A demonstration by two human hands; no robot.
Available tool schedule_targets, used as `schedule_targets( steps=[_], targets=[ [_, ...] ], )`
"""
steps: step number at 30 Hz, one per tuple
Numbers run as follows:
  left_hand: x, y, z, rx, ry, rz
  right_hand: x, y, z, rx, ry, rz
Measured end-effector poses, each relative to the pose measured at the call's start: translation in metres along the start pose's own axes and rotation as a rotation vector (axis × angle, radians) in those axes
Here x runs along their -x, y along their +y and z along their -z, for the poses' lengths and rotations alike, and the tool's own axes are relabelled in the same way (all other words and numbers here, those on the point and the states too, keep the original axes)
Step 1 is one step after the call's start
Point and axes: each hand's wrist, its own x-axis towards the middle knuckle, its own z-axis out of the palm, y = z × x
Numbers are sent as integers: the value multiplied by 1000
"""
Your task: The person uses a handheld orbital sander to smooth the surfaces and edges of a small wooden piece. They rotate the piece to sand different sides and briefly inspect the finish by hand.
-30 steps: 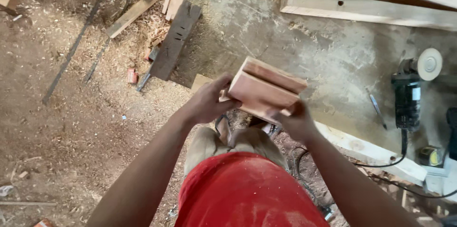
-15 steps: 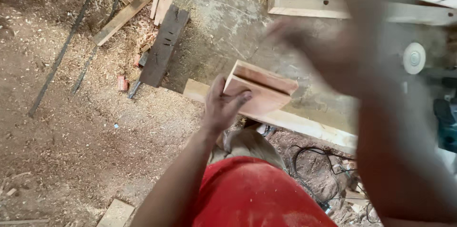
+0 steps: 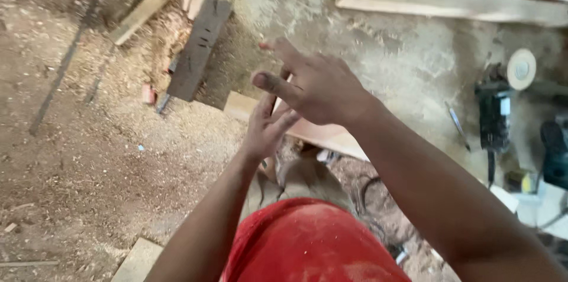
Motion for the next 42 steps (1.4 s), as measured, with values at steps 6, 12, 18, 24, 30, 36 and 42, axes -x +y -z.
schedule_targets(
  steps=[6, 12, 18, 24, 30, 36, 42],
  targets=[
    [-3, 17, 14, -146, -74, 142, 25, 14, 41, 29, 196, 115],
    [-6, -5, -13, -358, 152, -16, 55, -7, 88, 112, 513, 255],
    [-4, -31, -14, -469, 266, -152, 4, 26, 0, 230, -121, -121],
    [2, -40, -10, -441, 282, -102, 24, 40, -2, -49, 316, 205],
    [5, -44, 1, -277, 222, -68, 120, 125, -7, -557, 783, 208],
    [9, 5, -12, -341, 195, 7, 174, 224, -74, -134, 368, -314],
    [-2, 59, -57, -491, 325, -70, 202, 269, -133, -177, 303, -223]
  ],
)
